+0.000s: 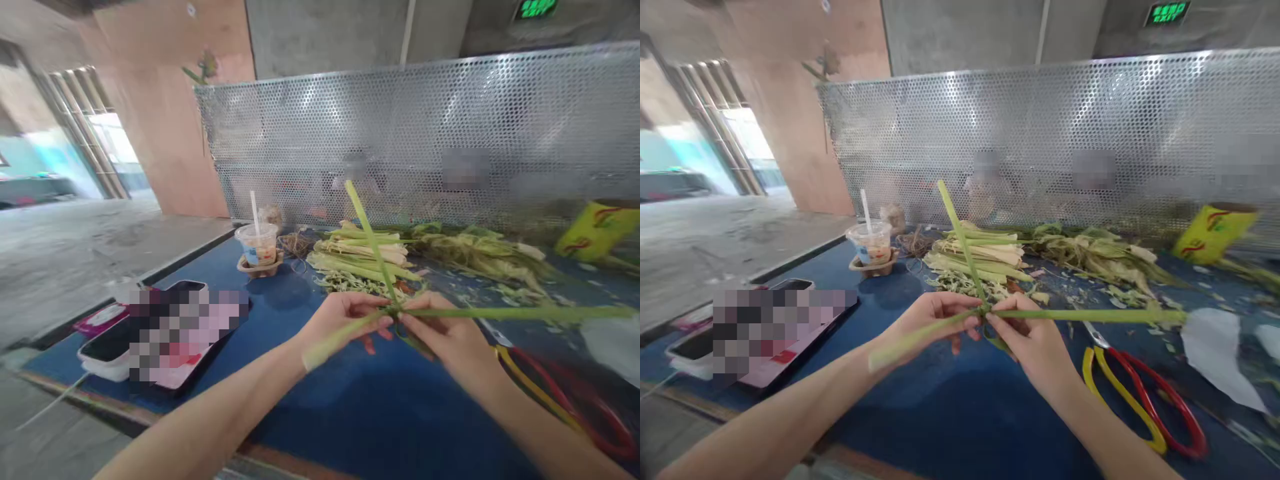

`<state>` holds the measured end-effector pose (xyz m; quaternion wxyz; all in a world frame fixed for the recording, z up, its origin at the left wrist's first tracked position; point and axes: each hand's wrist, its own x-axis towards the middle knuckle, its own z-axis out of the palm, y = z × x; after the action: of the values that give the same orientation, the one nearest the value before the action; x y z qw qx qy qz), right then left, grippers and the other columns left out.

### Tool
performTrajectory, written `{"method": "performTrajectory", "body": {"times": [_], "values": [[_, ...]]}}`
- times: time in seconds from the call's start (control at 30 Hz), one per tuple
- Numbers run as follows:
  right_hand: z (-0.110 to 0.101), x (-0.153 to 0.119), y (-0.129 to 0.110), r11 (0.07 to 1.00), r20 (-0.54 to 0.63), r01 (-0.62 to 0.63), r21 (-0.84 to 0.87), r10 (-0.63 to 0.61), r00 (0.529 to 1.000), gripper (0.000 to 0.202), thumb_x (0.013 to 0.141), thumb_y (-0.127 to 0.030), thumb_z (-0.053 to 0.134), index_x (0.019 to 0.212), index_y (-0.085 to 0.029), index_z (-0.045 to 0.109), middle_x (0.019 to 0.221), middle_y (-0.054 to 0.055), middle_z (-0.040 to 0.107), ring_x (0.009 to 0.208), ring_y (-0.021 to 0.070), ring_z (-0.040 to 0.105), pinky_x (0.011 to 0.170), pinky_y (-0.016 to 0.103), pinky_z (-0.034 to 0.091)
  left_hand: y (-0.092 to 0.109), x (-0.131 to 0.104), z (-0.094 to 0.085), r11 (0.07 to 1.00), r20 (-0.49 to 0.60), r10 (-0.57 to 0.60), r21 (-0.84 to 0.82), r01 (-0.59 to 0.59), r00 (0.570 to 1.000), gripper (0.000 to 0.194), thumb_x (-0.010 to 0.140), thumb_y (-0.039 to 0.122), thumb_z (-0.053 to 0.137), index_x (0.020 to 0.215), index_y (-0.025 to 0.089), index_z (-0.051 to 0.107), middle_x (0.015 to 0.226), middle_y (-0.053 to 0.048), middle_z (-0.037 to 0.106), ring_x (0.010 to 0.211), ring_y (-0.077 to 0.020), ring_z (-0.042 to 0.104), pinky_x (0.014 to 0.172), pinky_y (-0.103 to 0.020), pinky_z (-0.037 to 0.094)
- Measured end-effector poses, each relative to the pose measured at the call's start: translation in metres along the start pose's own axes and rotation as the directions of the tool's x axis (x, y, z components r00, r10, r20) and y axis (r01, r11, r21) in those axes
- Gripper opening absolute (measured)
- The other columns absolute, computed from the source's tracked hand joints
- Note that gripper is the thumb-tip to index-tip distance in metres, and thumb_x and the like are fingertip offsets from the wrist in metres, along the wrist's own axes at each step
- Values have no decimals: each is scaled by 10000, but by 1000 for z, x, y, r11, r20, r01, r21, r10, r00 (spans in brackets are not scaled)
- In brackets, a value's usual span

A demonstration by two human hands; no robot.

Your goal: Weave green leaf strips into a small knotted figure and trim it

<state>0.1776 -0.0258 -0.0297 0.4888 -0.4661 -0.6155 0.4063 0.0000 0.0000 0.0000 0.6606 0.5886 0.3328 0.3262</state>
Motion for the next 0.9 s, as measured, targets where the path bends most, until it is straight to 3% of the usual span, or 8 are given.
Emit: {"method": "performTrajectory", "body": {"times": [0.23, 0.47, 0.6, 0.67, 0.8, 0.9], "values": [[8, -8, -7, 992, -26, -72, 107, 75, 997, 244, 737, -396, 648, 699, -194, 516, 531, -55, 471, 391, 53, 404, 365, 195, 291, -8, 4, 0, 996, -19, 67, 62, -66, 998, 192, 698, 199, 672, 858, 106, 723, 553, 20, 565, 442, -50, 507, 456, -187, 474], [7, -7, -1, 954, -17, -89, 286, 98, 995, 222, 740, -357, 664, 719, -189, 519, 522, -63, 487, 389, 35, 367, 359, 175, 257, -8, 4, 0, 998, -51, 14, -62, -17, 999, 172, 664, 236, 690, 759, 92, 689, 560, -1, 577, 506, -94, 542, 403, -211, 504], [6, -6, 1, 943, -14, -120, 310, 130, 991, 246, 732, -368, 670, 708, -187, 506, 518, -65, 481, 389, 36, 361, 356, 177, 252, -7, 4, 2, 999, -60, -3, -35, 1, 998, 153, 664, 233, 678, 705, 86, 669, 536, 0, 552, 512, -99, 535, 407, -220, 513], [6, -5, 0, 944, -16, -130, 303, 141, 990, 262, 724, -379, 674, 695, -184, 502, 511, -66, 475, 381, 34, 355, 353, 178, 242, -5, 4, 3, 1000, -60, -1, -13, 0, 998, 158, 672, 194, 656, 787, 89, 677, 536, 6, 547, 520, -106, 540, 412, -227, 516], [5, -5, 0, 965, -34, -125, 232, 136, 990, 278, 718, -402, 670, 683, -184, 502, 526, -61, 464, 387, 35, 349, 361, 186, 246, 1, -1, 5, 993, -83, 42, 114, -33, 996, 441, 714, 104, 555, 1152, 142, 593, 513, 43, 508, 472, -100, 512, 373, -201, 472], [5, -6, -3, 981, -62, -113, 155, 124, 990, 291, 714, -425, 659, 665, -187, 499, 498, -69, 417, 376, 36, 323, 366, 193, 230, 1, -4, 4, 914, -110, 223, 368, -168, 969, 360, 758, 143, 531, 1099, 185, 642, 537, 22, 537, 439, -81, 481, 366, -171, 406]]}}
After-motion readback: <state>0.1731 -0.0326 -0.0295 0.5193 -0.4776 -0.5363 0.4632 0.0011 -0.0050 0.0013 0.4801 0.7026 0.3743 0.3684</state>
